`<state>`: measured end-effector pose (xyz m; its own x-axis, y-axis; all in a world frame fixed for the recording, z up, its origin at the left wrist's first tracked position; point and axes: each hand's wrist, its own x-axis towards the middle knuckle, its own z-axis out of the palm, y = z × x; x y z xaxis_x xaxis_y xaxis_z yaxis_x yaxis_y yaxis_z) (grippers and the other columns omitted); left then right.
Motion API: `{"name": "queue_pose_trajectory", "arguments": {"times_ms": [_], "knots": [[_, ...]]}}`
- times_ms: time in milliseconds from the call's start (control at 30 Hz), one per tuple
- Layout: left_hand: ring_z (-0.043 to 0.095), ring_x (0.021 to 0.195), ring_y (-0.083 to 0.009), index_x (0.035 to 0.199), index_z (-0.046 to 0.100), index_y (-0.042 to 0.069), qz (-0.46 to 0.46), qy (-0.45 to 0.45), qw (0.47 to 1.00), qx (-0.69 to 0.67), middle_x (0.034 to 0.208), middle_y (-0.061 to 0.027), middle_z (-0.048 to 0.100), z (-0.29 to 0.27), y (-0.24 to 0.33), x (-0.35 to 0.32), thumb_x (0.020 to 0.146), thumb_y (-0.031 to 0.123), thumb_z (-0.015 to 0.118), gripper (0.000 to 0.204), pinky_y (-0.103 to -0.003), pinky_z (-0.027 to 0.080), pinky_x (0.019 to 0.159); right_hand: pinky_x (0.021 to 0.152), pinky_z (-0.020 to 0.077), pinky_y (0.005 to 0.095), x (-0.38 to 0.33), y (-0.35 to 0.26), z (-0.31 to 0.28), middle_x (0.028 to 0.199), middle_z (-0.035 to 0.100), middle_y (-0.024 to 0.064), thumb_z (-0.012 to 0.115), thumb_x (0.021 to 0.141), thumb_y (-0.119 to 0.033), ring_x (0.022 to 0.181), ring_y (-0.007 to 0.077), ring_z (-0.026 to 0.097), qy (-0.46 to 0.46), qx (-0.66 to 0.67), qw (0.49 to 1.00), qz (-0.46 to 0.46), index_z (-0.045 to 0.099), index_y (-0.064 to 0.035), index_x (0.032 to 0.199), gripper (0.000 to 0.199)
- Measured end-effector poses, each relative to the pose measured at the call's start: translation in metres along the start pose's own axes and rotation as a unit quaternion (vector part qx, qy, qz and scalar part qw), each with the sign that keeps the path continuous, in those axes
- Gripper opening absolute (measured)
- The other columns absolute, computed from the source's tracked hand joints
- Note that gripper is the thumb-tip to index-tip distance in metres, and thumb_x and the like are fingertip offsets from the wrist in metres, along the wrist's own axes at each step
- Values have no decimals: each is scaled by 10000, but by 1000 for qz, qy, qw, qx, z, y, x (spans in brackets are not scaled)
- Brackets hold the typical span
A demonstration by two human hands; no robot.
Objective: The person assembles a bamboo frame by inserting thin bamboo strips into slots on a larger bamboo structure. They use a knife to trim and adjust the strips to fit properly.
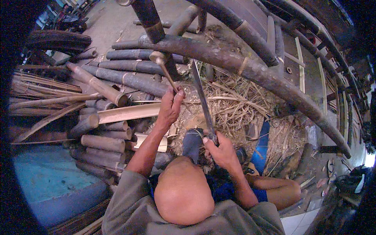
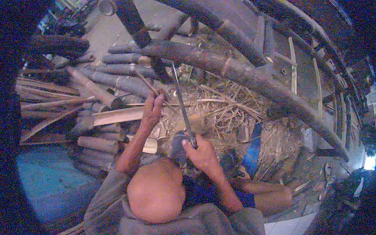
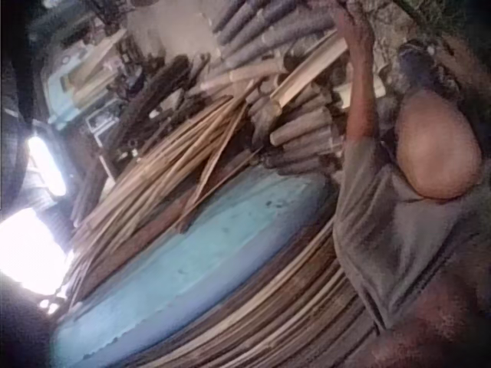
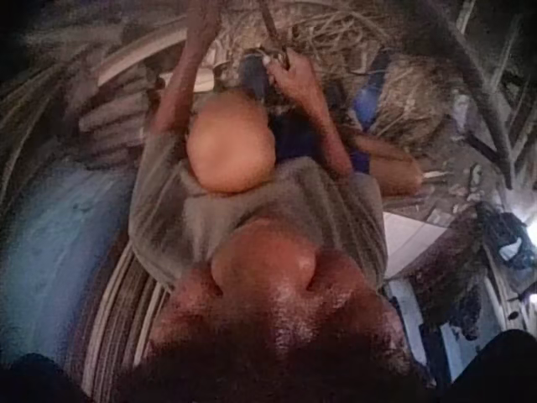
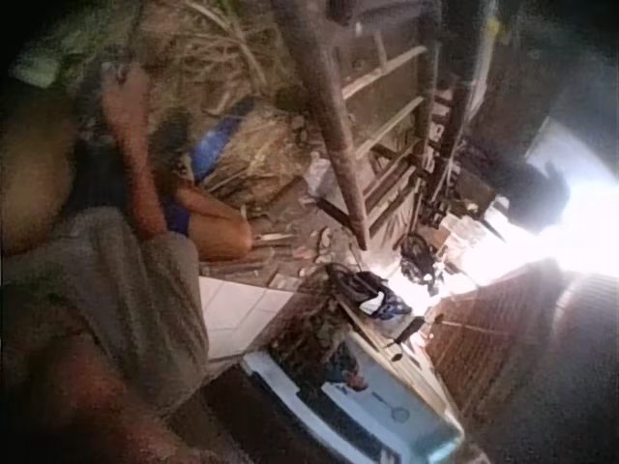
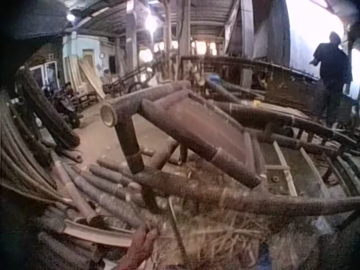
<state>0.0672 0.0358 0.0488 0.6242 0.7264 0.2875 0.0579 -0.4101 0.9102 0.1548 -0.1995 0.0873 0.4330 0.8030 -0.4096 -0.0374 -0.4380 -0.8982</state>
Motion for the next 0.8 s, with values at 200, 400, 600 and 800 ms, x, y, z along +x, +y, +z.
{"name": "queue_pose_trajectory", "arguments": {"times_ms": [200, 400, 600, 800], "knots": [[612, 813, -205, 1086, 557, 19, 38, 5, 999, 1, 891, -116, 633, 21, 22, 5, 1027, 189, 549, 180, -360, 494, 758, 569, 499, 274, -12, -31, -9, 748, 602, 11, 595, 1000, -186, 623, 85, 584, -10, 72, 994, -75, 555, 33, 1299, 373], [663, 861, -211, 1142, 587, 25, 54, -20, 998, -10, 955, -110, 661, 40, 39, -3, 961, 119, 667, 219, -353, 531, 785, 570, 485, 303, -8, -64, -14, 664, 562, 11, 457, 1059, -366, 592, 119, 557, 10, 139, 986, -89, 482, -11, 1404, 496], [677, 868, -244, 1164, 628, 46, 101, -36, 994, -7, 998, -109, 672, 51, 32, -9, 907, 43, 704, 268, -357, 544, 781, 572, 453, 258, 1, -86, -22, 738, 547, 13, 359, 1098, -402, 608, 100, 531, 10, 83, 989, -122, 517, -29, 1341, 472], [666, 884, -247, 1167, 639, 47, 102, -44, 993, -33, 1010, -113, 669, 56, 35, -8, 878, 27, 723, 302, -352, 539, 783, 549, 459, 264, 12, -75, -27, 732, 552, 11, 368, 1095, -414, 598, 102, 532, 4, 70, 992, -104, 542, -31, 1290, 465]]}}
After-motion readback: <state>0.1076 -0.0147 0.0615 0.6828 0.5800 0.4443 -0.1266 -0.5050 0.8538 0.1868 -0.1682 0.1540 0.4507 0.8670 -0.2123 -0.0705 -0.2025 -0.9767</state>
